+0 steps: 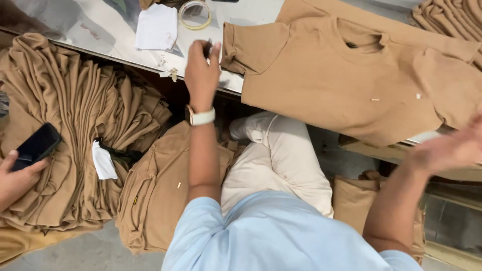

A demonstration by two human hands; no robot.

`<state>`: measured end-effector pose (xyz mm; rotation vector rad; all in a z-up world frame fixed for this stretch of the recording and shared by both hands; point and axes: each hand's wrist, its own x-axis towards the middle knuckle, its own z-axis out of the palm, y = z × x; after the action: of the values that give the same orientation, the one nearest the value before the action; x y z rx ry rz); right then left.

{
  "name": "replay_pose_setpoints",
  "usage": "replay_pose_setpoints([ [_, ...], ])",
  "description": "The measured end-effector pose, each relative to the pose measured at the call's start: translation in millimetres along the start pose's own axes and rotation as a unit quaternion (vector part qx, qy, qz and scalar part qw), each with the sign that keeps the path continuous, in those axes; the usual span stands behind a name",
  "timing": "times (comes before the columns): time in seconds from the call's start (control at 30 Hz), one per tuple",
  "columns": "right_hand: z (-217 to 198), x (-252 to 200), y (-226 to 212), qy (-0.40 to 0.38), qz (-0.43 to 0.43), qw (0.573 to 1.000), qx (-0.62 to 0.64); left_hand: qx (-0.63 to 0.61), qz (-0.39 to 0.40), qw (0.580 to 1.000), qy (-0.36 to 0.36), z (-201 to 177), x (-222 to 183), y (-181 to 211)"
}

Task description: Inspecting and folding brown t-shirts at a quality control station in a garment factory.

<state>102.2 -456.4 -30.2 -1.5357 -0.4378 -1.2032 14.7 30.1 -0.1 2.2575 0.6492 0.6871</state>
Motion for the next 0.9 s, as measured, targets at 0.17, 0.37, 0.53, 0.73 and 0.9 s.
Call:
replay_pose_setpoints([
  [0.17, 138, 5, -109, -0.411, 0.147, 0.896, 0.083, 0.044, -0.082, 0.991, -0.097, 19, 45, 5],
  [0.37, 248, -26, -57, -0.664, 0.029, 0.717, -0.209, -0.119, 0.030, 0.992, 0.013, 55, 84, -25],
  [0.53, 252, -26, -52, -0.682, 0.119, 0.671, -0.265, -0.157, 0.063, 0.978, 0.123, 68, 58, 13],
  [0.73, 215, -40, 139, -0.122, 0.268, 0.922, 0.251, -0.165, 0.343, 0.882, -0.278, -6, -29, 118],
  [0.9, 120, 7, -13, -0.271, 0.196, 0.925, 0.181, -0.023, 0.179, 0.969, -0.168, 30, 8, 14],
])
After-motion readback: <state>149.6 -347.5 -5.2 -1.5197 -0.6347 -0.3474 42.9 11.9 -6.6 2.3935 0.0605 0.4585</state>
